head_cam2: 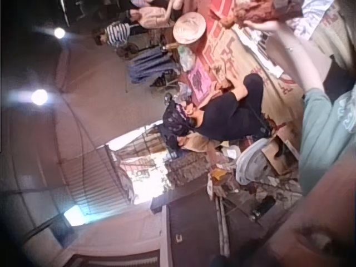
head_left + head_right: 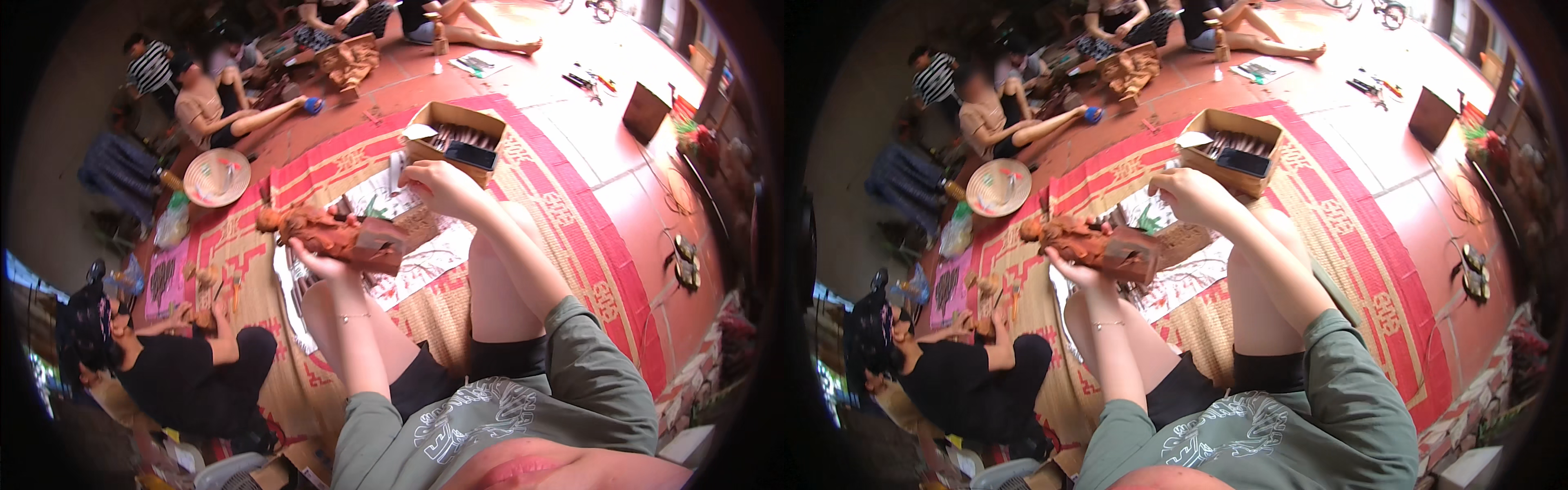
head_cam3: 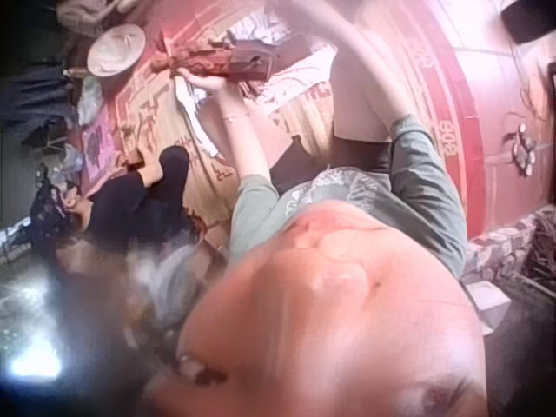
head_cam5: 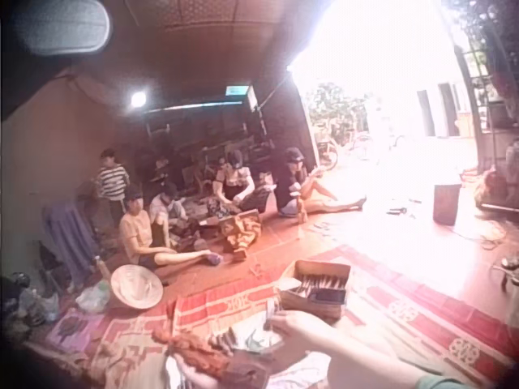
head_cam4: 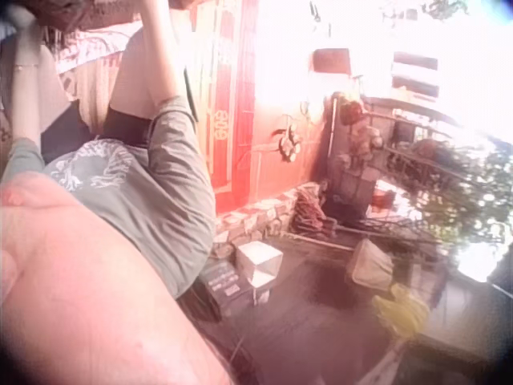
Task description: The person sits on a mat and carves a reddish-brown wooden block into a figurine using a metal knife. They hold the wood in their left hand and use the knife in their right hand to remove shavings and shape the piece. The person periodically rotates the wood to work on different sides.
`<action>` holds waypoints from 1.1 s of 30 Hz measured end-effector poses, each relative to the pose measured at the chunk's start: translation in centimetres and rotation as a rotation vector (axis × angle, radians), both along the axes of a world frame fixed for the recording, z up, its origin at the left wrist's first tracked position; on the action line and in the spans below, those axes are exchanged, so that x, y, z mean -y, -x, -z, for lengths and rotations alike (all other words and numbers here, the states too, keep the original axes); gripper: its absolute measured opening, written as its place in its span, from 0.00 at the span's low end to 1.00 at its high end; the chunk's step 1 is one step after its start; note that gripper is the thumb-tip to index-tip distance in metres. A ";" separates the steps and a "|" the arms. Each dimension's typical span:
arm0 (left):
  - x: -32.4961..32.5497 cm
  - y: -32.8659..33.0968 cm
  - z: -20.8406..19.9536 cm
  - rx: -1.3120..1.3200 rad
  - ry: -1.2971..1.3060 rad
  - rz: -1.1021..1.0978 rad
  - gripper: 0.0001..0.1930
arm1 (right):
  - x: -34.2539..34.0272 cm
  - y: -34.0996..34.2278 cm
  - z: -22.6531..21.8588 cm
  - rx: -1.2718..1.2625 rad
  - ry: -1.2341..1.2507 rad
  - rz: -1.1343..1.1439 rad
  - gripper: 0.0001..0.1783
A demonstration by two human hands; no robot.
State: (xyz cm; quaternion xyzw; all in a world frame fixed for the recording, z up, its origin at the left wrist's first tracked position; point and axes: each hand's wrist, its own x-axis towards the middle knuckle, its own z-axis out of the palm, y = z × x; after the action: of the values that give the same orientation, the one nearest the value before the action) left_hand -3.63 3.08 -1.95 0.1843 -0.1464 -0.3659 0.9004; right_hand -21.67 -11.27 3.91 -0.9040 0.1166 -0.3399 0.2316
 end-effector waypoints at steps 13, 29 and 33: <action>-2.3 -1.0 -0.5 -0.046 0.083 -0.041 0.37 | -15.7 34.5 29.2 -0.698 -0.685 0.261 0.24; 1.4 -3.4 2.0 -0.206 -0.086 -0.211 0.37 | -18.3 26.1 29.1 -0.810 -1.556 0.524 0.23; 1.2 -4.4 2.9 -0.101 -0.010 -0.087 0.33 | -18.0 26.1 28.0 -0.891 -1.605 0.557 0.23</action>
State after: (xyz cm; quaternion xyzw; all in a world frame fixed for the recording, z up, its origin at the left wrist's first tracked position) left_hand 0.75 1.91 -4.80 0.1766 -0.0908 -0.3360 0.9207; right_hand -47.77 6.77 -24.04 -0.4620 0.6028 0.1735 0.6270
